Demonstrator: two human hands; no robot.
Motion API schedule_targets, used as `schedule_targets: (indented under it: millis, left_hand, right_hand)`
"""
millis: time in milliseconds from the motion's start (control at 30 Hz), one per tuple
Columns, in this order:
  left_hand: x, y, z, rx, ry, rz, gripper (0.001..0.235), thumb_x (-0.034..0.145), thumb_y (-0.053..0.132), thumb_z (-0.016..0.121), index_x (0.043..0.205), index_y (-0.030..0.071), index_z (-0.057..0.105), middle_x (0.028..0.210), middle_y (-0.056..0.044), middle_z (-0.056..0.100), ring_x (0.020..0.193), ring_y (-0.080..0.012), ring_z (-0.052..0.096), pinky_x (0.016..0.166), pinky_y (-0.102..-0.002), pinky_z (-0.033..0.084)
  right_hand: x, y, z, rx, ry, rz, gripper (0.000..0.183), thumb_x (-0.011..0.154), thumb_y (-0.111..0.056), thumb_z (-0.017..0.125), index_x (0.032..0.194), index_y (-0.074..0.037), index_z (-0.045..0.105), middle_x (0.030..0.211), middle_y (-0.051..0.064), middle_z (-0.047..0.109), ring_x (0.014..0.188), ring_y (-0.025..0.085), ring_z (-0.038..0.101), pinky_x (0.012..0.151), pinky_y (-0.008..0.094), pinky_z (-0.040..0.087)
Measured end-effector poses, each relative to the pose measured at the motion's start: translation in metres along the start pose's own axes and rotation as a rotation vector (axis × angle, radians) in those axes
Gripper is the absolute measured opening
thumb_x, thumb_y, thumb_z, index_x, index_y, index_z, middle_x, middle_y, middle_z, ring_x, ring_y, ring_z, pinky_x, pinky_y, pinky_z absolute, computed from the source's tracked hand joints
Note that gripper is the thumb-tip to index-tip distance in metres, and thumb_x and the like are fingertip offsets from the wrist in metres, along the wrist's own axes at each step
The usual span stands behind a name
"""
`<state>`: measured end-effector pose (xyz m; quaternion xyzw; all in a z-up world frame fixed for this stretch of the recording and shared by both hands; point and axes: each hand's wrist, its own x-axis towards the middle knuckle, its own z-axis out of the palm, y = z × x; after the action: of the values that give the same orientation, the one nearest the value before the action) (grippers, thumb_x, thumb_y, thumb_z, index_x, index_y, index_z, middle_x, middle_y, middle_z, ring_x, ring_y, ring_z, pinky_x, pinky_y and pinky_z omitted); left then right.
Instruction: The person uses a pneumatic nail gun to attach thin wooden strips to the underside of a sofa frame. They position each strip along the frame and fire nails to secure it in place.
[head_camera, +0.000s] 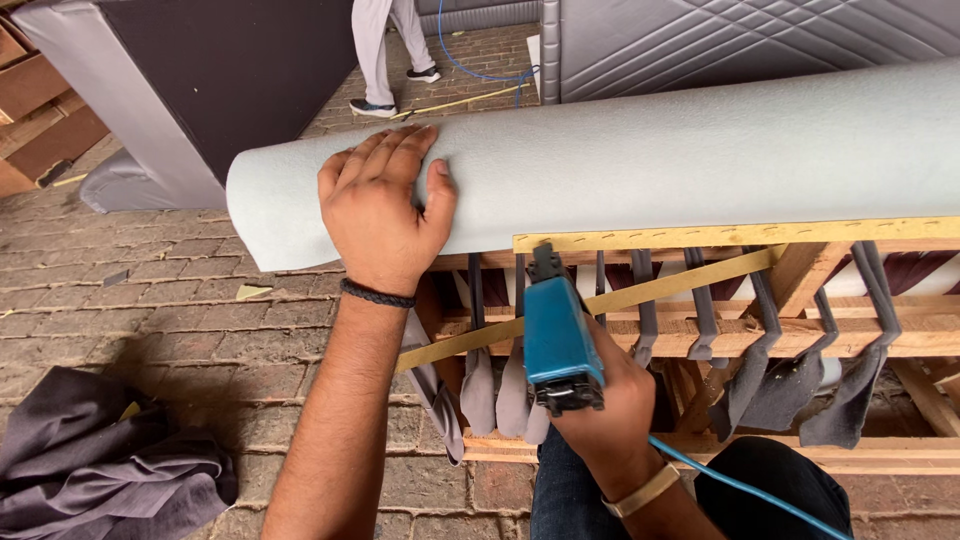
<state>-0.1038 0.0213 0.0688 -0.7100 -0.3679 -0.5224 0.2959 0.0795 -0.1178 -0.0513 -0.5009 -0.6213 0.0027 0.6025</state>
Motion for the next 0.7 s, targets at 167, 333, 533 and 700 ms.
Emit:
schedule_targets:
  millis: [167,333,533,700]
  left_hand:
    - [-0.003,0.001,0.001,-0.012,-0.006,-0.013,0.031,0.1,0.029,0.061,0.119,0.01,0.077,0.118,-0.009,0.077,0.116,-0.0263,0.07,0.105,-0.044,0.043]
    - [-0.003,0.001,-0.001,0.001,-0.013,-0.001,0.031,0.101,0.029,0.061,0.12,0.011,0.077,0.118,-0.009,0.077,0.118,-0.0273,0.069,0.106,-0.045,0.042]
    - [-0.005,0.001,0.001,-0.006,-0.021,-0.008,0.031,0.102,0.029,0.06,0.122,0.011,0.077,0.119,-0.01,0.076,0.12,-0.0276,0.068,0.108,-0.045,0.041]
    - [-0.004,0.003,0.001,-0.006,-0.019,-0.016,0.032,0.102,0.028,0.058,0.122,0.011,0.076,0.12,-0.009,0.077,0.122,-0.0278,0.068,0.109,-0.046,0.04]
  right_hand:
    - [0.001,0.011,-0.009,-0.072,0.024,0.026,0.056,0.074,-0.017,0.083,0.124,0.002,0.066,0.089,0.016,0.077,0.076,0.023,0.078,0.063,0.034,0.062]
    - [-0.004,0.02,-0.011,-0.065,0.031,0.039,0.053,0.073,-0.014,0.085,0.12,0.002,0.067,0.09,0.015,0.077,0.078,0.022,0.078,0.064,0.033,0.062]
    - [-0.011,0.039,-0.029,-0.006,0.083,0.095,0.045,0.078,-0.013,0.082,0.119,0.001,0.068,0.083,0.008,0.077,0.071,0.015,0.078,0.061,0.028,0.063]
    - [-0.004,0.047,-0.039,-0.129,0.09,0.042,0.042,0.077,-0.014,0.082,0.113,0.002,0.069,0.079,0.007,0.076,0.069,0.016,0.077,0.06,0.028,0.062]
